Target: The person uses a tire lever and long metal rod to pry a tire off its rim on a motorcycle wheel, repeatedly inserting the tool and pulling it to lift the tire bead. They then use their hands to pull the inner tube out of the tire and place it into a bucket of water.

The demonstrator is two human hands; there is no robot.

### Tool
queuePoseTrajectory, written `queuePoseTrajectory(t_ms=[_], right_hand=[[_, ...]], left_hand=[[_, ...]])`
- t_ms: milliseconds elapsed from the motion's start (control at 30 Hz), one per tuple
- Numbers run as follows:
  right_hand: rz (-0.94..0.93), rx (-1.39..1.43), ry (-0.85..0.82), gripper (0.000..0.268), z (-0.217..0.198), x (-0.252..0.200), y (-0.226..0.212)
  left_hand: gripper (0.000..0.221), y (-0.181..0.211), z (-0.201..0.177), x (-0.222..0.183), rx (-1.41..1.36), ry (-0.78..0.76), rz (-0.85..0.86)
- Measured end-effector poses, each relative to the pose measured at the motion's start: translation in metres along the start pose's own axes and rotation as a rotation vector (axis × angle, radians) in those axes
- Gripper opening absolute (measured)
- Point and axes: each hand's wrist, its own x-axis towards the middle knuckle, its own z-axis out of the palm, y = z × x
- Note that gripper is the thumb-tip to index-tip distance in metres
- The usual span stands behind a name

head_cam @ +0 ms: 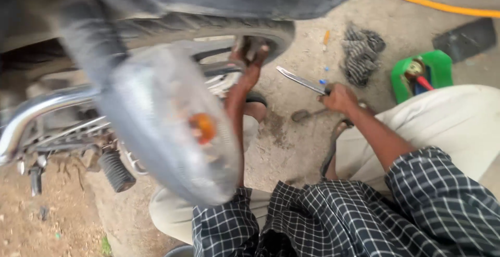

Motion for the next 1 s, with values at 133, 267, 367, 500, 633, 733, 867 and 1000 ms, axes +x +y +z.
queuePoseTrajectory(t_ms=[133,267,367,500,633,733,867,1000], right_hand=[[0.345,0.129,0.176,0.043,-0.003,0.033,0.059],[0.341,0.238,0.366,0.046,-0.004,0.063,0.089],[0.129,0.052,0.14,0.045,0.028,0.067,0.094],[-0.164,-0.458,-0.065,0.031,0.076,0.058,0.078],[-0.247,-0.437,-0.081,0.03,0.113,0.059,0.084],[-0.349,-0.371,0.132,0.039,0.124,0.065,0.081],[-0.266,-0.421,-0.157,0.032,0.119,0.066,0.078],[-0.36,-0.331,-0.011,0.026,0.078,0.084,0.071]], left_hand=[[0.038,0.006,-0.015,-0.001,0.27,0.035,0.248],[0.018,0.028,-0.032,0.008,0.245,-0.113,0.108],[0.018,0.028,-0.019,0.012,0.19,-0.098,-0.044],[0.026,0.03,-0.017,0.01,0.033,-0.054,-0.019],[0.034,0.014,-0.019,-0.006,0.24,-0.087,0.074],[0.034,-0.013,-0.012,-0.012,0.188,-0.232,-0.154],[0.038,-0.031,-0.001,-0.015,0.437,-0.073,0.045],[0.026,-0.041,-0.002,-0.016,0.428,-0.108,-0.045]])
